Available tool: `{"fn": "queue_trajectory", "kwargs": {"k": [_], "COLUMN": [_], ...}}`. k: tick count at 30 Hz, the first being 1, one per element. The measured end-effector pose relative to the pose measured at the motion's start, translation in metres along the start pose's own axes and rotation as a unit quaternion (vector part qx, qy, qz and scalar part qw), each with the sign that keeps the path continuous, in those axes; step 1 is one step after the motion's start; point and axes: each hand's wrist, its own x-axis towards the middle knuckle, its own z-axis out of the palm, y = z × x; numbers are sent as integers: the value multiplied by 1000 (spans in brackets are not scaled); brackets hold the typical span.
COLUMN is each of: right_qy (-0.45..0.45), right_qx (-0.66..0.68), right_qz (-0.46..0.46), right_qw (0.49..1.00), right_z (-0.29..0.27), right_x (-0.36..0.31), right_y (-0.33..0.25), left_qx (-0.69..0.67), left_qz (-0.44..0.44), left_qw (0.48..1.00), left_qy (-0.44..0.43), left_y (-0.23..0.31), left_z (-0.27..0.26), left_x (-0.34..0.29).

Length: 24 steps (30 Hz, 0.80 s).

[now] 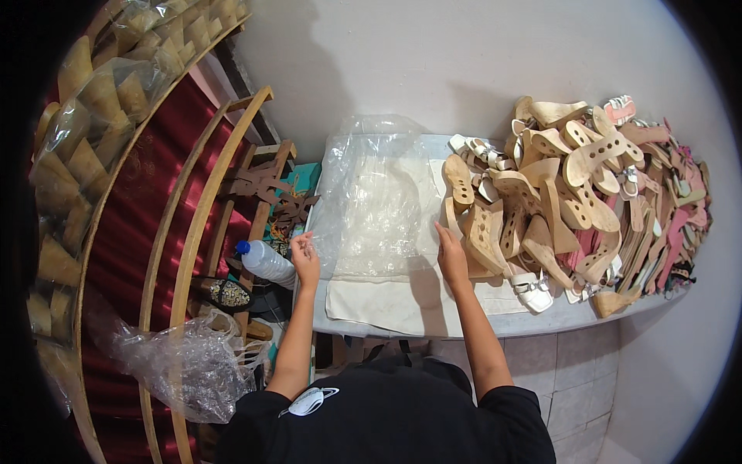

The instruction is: Packing wooden shoe soles into a plastic bag for storage or shipping.

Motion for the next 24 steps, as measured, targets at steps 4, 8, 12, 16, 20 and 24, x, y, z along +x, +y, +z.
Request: {"fn": "queue_trajectory", "kwargs": {"k": [4, 8, 12, 16, 20, 24], "right_qy": [-49, -28, -7, 54, 124, 171], "right_qx": [-7, -37, -47, -33, -63, -119], "right_qz": [-7, -16, -23, -60, -45, -39], "right_qw": [999, 999, 999, 996, 989, 977], "right_z": [-13, -22, -41, -69, -100, -115], "right_x": [1, -22, -46, -56, -57, -66], "right_y": [-11, -26, -49, -50, -41, -20], "left_qx": [-32, 101, 112, -16, -81, -111], "left_qz": [59, 181, 220, 249, 214, 10], "left_qw": [995, 974, 968, 963, 943, 933], "left_qy": [-67, -96, -51, -105, -241, -343], "left_y": [2, 28, 65, 100, 135, 147], "left_z": [-11, -22, -3, 42, 94, 161], "left_x": [-3, -18, -48, -75, -91, -87]}}
